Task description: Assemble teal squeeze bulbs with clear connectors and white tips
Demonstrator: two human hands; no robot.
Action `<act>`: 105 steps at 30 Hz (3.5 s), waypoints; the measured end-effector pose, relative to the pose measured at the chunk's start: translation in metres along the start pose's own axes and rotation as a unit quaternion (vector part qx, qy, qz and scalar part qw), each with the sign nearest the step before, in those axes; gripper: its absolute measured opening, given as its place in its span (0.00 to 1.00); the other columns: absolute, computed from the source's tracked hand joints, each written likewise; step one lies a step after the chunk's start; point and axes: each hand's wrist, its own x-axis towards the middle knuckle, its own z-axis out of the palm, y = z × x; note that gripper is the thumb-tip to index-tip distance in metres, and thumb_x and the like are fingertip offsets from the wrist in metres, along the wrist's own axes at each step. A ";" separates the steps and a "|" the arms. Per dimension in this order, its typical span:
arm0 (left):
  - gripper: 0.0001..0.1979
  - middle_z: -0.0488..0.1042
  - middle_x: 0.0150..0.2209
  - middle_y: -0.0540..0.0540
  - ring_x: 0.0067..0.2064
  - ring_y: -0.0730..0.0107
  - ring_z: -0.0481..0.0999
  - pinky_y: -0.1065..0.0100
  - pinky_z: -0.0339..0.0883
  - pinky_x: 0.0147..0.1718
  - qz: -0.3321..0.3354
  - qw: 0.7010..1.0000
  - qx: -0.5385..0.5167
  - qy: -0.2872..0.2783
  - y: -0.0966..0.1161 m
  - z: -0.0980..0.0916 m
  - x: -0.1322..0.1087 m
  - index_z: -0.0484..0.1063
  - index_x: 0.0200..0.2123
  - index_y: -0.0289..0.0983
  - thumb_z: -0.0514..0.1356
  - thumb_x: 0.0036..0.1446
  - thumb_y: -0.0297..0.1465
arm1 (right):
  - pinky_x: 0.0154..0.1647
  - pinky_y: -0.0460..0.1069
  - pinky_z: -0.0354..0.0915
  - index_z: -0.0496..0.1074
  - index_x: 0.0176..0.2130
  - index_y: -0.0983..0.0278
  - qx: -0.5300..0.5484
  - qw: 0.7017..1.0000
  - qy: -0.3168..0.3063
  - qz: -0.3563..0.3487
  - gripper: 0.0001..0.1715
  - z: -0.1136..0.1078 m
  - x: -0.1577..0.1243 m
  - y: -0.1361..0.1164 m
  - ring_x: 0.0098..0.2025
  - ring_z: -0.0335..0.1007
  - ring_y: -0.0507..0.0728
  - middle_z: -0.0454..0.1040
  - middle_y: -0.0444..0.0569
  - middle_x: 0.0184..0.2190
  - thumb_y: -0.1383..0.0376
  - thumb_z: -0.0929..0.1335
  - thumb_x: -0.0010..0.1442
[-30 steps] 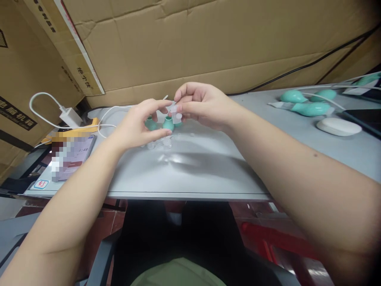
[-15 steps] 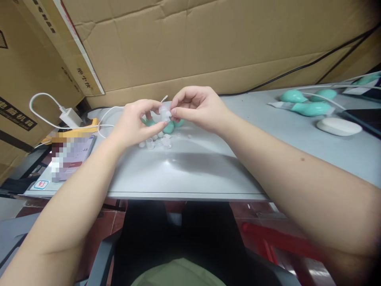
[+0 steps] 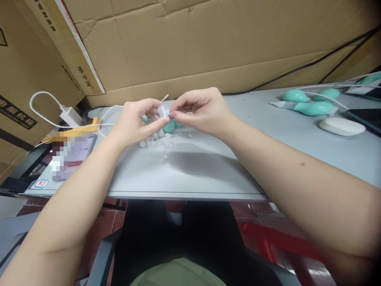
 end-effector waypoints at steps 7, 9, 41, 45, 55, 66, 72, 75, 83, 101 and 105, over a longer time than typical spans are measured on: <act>0.16 0.92 0.40 0.43 0.39 0.61 0.89 0.60 0.83 0.44 -0.004 1.000 -0.001 -0.004 -0.001 0.001 0.000 0.90 0.47 0.40 0.76 0.63 0.45 | 0.42 0.56 0.81 0.85 0.31 0.57 -0.040 0.999 -0.009 0.031 0.14 -0.001 0.000 -0.004 0.41 0.84 0.62 0.87 0.49 0.33 0.58 0.87 0.60; 0.16 0.92 0.40 0.43 0.39 0.61 0.89 0.61 0.83 0.41 -0.005 1.000 -0.014 -0.011 0.001 0.001 -0.001 0.89 0.45 0.40 0.76 0.64 0.45 | 0.43 0.56 0.81 0.85 0.31 0.57 -0.038 0.999 -0.018 0.025 0.13 -0.002 0.000 -0.004 0.39 0.82 0.61 0.88 0.48 0.33 0.59 0.87 0.60; 0.25 0.88 0.34 0.44 0.37 0.59 0.87 0.57 0.86 0.43 -0.052 0.991 -0.117 -0.028 0.002 0.006 -0.003 0.91 0.45 0.40 0.78 0.67 0.57 | 0.38 0.53 0.58 0.71 0.37 0.57 -0.149 0.980 -0.130 0.007 0.09 -0.008 0.005 -0.015 0.35 0.63 0.56 0.71 0.41 0.30 0.65 0.74 0.70; 0.25 0.90 0.38 0.43 0.40 0.55 0.89 0.55 0.88 0.45 -0.047 0.991 -0.115 -0.048 0.006 0.002 -0.002 0.93 0.46 0.42 0.78 0.67 0.58 | 0.37 0.53 0.57 0.73 0.37 0.57 -0.113 0.982 -0.146 0.027 0.12 -0.010 0.005 -0.017 0.35 0.62 0.56 0.72 0.42 0.31 0.64 0.77 0.71; 0.30 0.87 0.33 0.44 0.33 0.59 0.87 0.60 0.82 0.33 -0.058 0.990 -0.123 -0.033 0.002 0.000 -0.002 0.92 0.44 0.41 0.79 0.65 0.64 | 0.39 0.55 0.65 0.80 0.36 0.56 -0.057 0.995 -0.079 0.009 0.13 -0.009 0.001 -0.018 0.33 0.66 0.56 0.76 0.43 0.30 0.60 0.83 0.67; 0.31 0.87 0.32 0.43 0.31 0.59 0.87 0.61 0.81 0.29 -0.087 0.983 -0.150 -0.064 0.003 0.002 -0.003 0.91 0.42 0.41 0.77 0.68 0.64 | 0.41 0.53 0.61 0.75 0.39 0.56 -0.149 0.981 -0.122 -0.029 0.08 -0.010 0.001 -0.015 0.34 0.65 0.56 0.74 0.42 0.31 0.61 0.75 0.72; 0.31 0.87 0.31 0.44 0.29 0.64 0.85 0.66 0.80 0.29 -0.070 0.978 -0.180 -0.079 0.002 0.003 -0.001 0.92 0.45 0.38 0.80 0.66 0.62 | 0.39 0.52 0.57 0.68 0.40 0.57 -0.183 0.968 -0.158 -0.065 0.10 -0.010 0.004 -0.010 0.35 0.65 0.54 0.73 0.42 0.33 0.66 0.72 0.73; 0.29 0.86 0.31 0.45 0.30 0.66 0.84 0.67 0.79 0.29 -0.060 0.977 -0.183 -0.093 0.004 0.000 0.001 0.93 0.45 0.38 0.82 0.65 0.60 | 0.37 0.51 0.55 0.67 0.40 0.57 -0.198 0.963 -0.177 -0.057 0.11 -0.012 0.005 -0.013 0.35 0.63 0.54 0.71 0.40 0.32 0.68 0.71 0.74; 0.26 0.87 0.34 0.44 0.32 0.65 0.81 0.65 0.77 0.32 -0.057 0.971 -0.206 -0.110 0.004 -0.002 0.001 0.93 0.45 0.38 0.84 0.63 0.56 | 0.35 0.49 0.61 0.72 0.41 0.58 -0.081 0.974 -0.209 0.033 0.13 -0.016 0.005 -0.018 0.33 0.68 0.52 0.75 0.40 0.32 0.65 0.75 0.80; 0.20 0.86 0.36 0.43 0.35 0.64 0.81 0.66 0.76 0.33 -0.042 0.981 -0.145 -0.125 -0.004 -0.004 -0.003 0.93 0.47 0.39 0.79 0.68 0.51 | 0.35 0.47 0.67 0.79 0.38 0.61 0.009 0.959 -0.266 0.097 0.21 -0.025 0.011 -0.015 0.30 0.73 0.49 0.80 0.41 0.31 0.54 0.85 0.73; 0.17 0.88 0.37 0.43 0.37 0.64 0.83 0.66 0.77 0.34 -0.037 0.984 -0.123 -0.125 0.000 -0.006 -0.003 0.94 0.47 0.39 0.77 0.68 0.47 | 0.36 0.49 0.68 0.77 0.36 0.61 0.078 0.956 -0.256 0.120 0.23 -0.027 0.014 -0.010 0.30 0.73 0.51 0.77 0.42 0.29 0.55 0.86 0.71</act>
